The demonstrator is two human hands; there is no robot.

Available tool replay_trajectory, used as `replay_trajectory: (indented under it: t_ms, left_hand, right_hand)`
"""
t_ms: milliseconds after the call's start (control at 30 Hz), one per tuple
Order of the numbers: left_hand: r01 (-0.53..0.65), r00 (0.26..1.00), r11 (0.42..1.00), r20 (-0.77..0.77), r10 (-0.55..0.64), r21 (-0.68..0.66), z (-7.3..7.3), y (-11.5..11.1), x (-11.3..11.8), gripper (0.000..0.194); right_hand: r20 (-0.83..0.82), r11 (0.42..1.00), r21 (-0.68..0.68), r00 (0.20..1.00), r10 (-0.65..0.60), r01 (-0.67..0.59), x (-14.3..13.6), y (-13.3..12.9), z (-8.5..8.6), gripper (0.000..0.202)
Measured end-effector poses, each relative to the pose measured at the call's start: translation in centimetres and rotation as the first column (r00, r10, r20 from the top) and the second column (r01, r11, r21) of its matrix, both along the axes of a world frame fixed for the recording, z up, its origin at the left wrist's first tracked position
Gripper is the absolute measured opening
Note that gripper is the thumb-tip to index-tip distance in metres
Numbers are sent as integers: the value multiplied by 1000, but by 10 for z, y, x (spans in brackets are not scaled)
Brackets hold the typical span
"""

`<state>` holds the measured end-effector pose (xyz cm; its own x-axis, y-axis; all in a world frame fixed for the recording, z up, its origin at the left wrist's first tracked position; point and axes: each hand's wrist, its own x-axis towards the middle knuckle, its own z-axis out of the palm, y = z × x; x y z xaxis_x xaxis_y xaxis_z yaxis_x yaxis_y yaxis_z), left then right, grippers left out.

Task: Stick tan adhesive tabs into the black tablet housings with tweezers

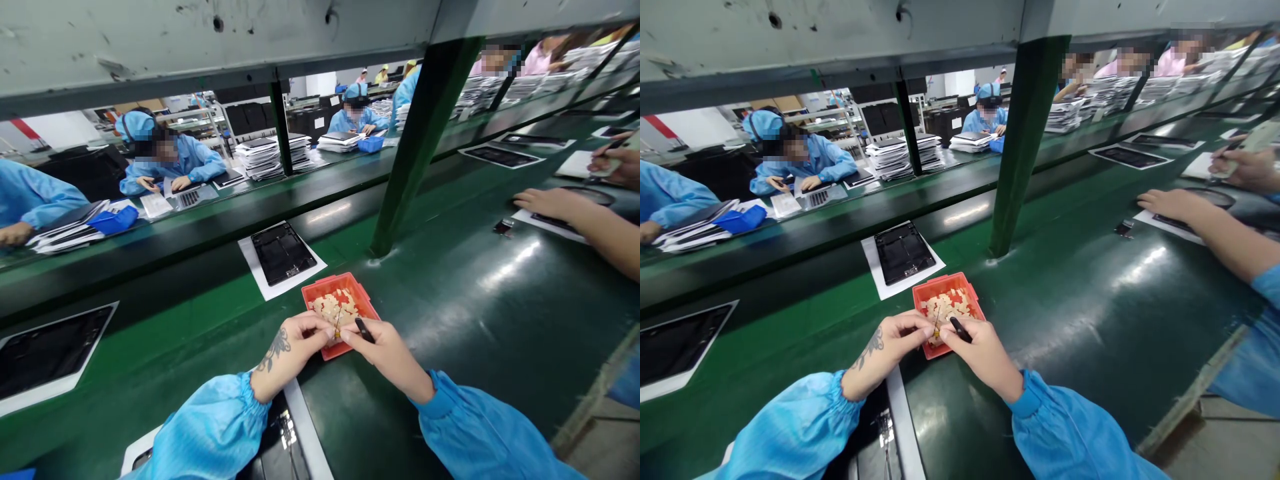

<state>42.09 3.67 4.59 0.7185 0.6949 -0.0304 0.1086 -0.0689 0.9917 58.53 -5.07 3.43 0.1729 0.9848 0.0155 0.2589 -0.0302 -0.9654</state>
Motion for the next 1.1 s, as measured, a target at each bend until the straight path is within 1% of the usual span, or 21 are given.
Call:
replay_trajectory:
  t_ms: [100, 167, 267, 333, 433, 500, 600, 667, 733, 800, 867, 900, 967, 1000, 1033, 1100]
  left_hand:
    - [15, 1000, 998, 9, -14, -66, 3, -3, -1, 20]
    - [-3, 1000, 989, 16, 5, -147, 5, -4, -2, 21]
    - [-69, 996, 965, 34, 80, -251, 7, -3, -12, 22]
    - [-124, 989, 953, 48, 142, -277, 7, -2, -24, 20]
    - [-201, 972, 923, 49, 230, -329, 6, -5, -50, 23]
    - [-261, 956, 895, 33, 292, -360, 5, -9, -71, 28]
    - [-332, 933, 867, 3, 359, -371, 4, -16, -104, 44]
    - [-363, 922, 855, -13, 386, -370, 3, -21, -127, 56]
    - [-395, 910, 841, -30, 415, -370, 4, -26, -149, 60]
    - [-422, 900, 827, -59, 433, -370, 6, -31, -168, 53]
    - [-434, 896, 823, -82, 436, -366, 9, -36, -183, 42]
    - [-435, 896, 823, -86, 435, -365, 10, -38, -189, 38]
    - [-426, 897, 824, -58, 438, -374, 12, -43, -197, 34]
    - [-417, 897, 823, -30, 440, -387, 13, -45, -200, 32]
    - [-406, 896, 819, -1, 444, -406, 14, -47, -203, 31]
    - [-383, 892, 809, 50, 450, -446, 17, -49, -207, 29]
  right_hand:
    - [157, 996, 90, 987, -20, 6, -1, -1, -3, 26]
    - [289, 984, 179, 954, -77, 25, -1, -4, -5, 22]
    - [421, 959, 277, 890, -178, 61, 2, -7, -8, 13]
    - [483, 952, 302, 852, -201, 54, 6, -8, -11, 14]
    - [553, 942, 335, 804, -217, 24, 10, -5, -15, 17]
    - [582, 931, 361, 770, -261, 43, 12, -1, -18, 17]
    - [621, 913, 396, 705, -342, 94, 15, 2, -23, 17]
    - [615, 890, 443, 685, -389, 108, 16, 3, -23, 17]
    - [556, 861, 489, 710, -433, 142, 12, 2, -18, 18]
    - [424, 854, 472, 794, -436, 217, 1, 2, -8, 23]
    - [273, 897, 359, 890, -365, 258, -20, 3, 6, 34]
    - [216, 931, 283, 930, -298, 232, -34, 4, 14, 41]
    - [149, 985, 151, 983, -110, 87, -65, 7, 30, 52]
    - [126, 994, 109, 992, -3, -11, -82, 8, 38, 53]
    - [101, 990, 89, 990, 100, -109, -99, 9, 45, 50]
    - [61, 956, 87, 960, 274, -279, -128, 11, 55, 35]
